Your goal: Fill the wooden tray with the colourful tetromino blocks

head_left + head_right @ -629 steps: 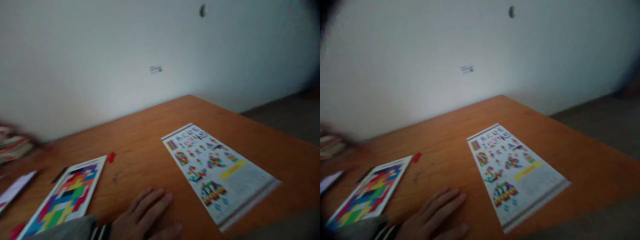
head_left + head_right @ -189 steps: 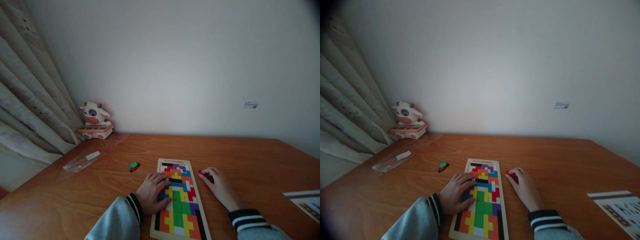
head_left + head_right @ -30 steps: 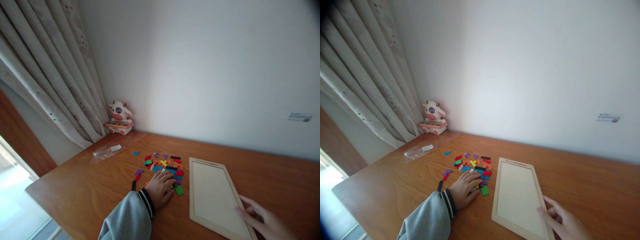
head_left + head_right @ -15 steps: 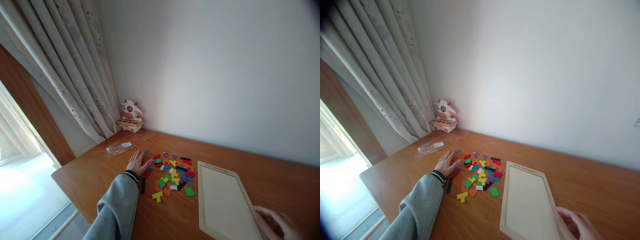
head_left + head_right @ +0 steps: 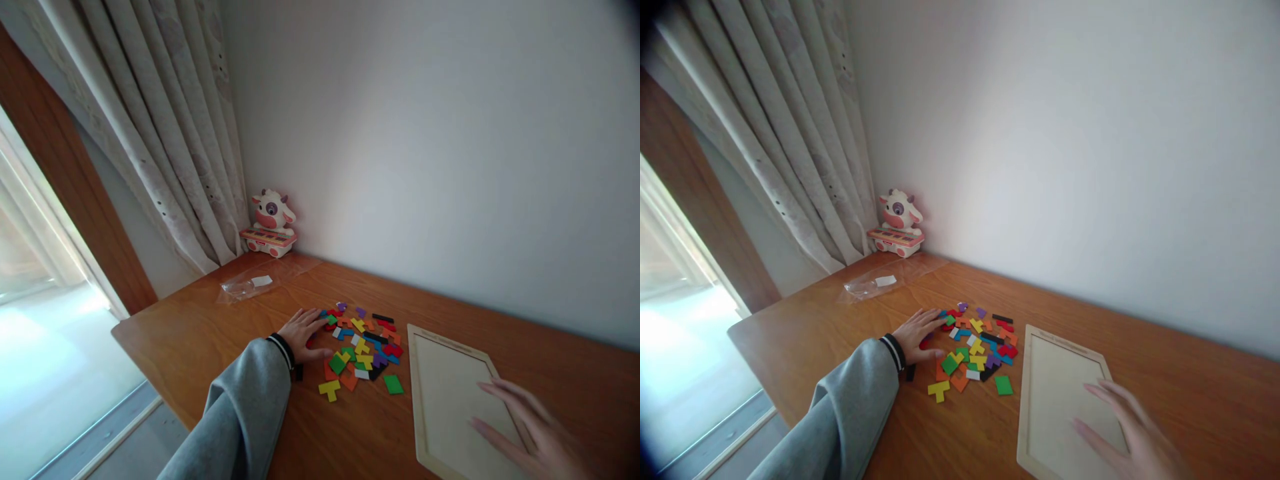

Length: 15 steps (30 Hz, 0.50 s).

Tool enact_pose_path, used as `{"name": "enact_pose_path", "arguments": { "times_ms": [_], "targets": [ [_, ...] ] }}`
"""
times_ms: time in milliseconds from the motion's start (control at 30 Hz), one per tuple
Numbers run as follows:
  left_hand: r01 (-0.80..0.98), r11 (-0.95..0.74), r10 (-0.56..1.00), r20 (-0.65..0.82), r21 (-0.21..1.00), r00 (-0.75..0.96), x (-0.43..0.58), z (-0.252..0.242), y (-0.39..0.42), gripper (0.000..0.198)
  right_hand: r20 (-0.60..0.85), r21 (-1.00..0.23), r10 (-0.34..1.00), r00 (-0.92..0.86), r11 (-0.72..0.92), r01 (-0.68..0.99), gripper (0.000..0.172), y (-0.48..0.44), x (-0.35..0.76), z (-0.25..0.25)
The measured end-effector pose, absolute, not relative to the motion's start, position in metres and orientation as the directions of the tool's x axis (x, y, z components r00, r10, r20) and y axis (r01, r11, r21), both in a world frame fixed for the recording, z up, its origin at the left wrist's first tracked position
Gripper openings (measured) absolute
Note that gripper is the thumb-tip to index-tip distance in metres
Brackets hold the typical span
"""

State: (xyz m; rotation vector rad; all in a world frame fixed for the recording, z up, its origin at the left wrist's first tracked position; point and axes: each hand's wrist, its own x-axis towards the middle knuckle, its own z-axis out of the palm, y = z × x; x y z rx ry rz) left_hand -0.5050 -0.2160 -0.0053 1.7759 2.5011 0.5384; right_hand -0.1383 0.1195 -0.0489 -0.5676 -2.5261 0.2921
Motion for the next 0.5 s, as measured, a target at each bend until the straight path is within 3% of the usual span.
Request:
{"name": "enact_pose_path", "arguments": {
  "times_ms": [100, 200, 300, 400, 500],
  "targets": [
    [0.931, 0.21, 0.946, 0.177, 0.299, -0.27, -0.487, -0.006, -0.225, 0.115, 0.221, -0.275, 0.255, -0.941, 0.942, 0.191, 0.098, 0.081, -0.193, -0.012],
    [0.926, 0.224, 0.938, 0.191, 0.304, -0.289, -0.476, -0.006, -0.228, 0.12, -0.003, -0.274, 0.19, -0.982, 0.944, 0.183, 0.123, 0.057, -0.251, 0.012],
    [0.921, 0.246, 0.935, 0.179, 0.301, -0.308, -0.468, -0.003, -0.223, 0.114, -0.086, -0.302, 0.176, -0.981, 0.933, 0.194, 0.13, 0.052, -0.298, 0.02],
    [0.913, 0.291, 0.915, 0.195, 0.287, -0.353, -0.457, -0.001, -0.214, 0.106, -0.169, -0.32, 0.16, -0.973, 0.924, 0.207, 0.121, 0.051, -0.323, 0.016],
    [0.896, 0.35, 0.869, 0.264, 0.272, -0.42, -0.449, -0.002, -0.204, 0.084, -0.195, -0.35, 0.116, -0.974, 0.919, 0.18, 0.12, 0.041, -0.327, 0.01]
  ]
}}
